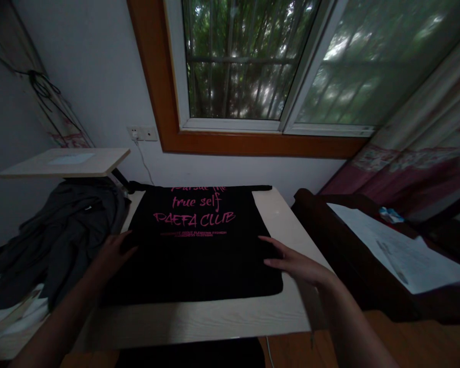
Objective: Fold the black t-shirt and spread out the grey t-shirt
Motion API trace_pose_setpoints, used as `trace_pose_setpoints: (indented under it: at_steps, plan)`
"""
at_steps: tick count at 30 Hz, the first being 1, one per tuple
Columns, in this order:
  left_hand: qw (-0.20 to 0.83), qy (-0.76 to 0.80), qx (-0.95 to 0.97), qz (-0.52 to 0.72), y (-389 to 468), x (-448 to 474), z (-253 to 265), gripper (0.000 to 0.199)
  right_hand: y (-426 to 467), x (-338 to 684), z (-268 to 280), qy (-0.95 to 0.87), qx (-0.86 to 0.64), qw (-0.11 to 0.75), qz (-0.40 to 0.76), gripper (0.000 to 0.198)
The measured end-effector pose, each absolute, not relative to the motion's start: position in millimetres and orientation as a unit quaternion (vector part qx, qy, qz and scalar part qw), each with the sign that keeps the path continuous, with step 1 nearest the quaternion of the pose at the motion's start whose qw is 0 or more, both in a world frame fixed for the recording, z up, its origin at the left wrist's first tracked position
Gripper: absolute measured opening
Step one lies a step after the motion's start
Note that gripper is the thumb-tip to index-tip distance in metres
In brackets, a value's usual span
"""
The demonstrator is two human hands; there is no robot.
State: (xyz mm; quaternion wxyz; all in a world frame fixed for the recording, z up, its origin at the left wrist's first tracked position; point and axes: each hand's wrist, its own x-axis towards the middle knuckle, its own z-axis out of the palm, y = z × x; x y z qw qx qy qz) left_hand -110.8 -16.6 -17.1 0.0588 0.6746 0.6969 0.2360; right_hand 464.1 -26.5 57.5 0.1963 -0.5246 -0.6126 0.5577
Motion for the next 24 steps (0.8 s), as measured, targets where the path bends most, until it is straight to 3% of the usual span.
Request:
trace_pose_setpoints:
  at_steps: [5, 10, 17, 24]
  plan:
    - [0.275, 0.654, 0.669, 0.219, -46.1, -120.7, 11.6, 0.082, -38.8, 459.7, 66.2, -0.531, -0.523, 0.248, 0.619, 0.062]
    - [0.394, 0.657, 0.577, 0.282, -62.2, -127.0, 46.0, 0.079, -36.1, 475.3, 58.4, -0.478, -0.552, 0.292, 0.617, 0.048]
    - [0.458, 0.65, 0.518, 0.316, -65.9, -134.7, 53.1, 0.088, -37.4, 488.6, 62.8, -0.506, -0.582, 0.264, 0.58, 0.048]
    - [0.38, 0.675, 0.592, 0.221, -66.5, -140.2, 50.4, 0.067, -35.7, 505.2, 48.9, -0.575, -0.575, 0.125, 0.568, 0.047]
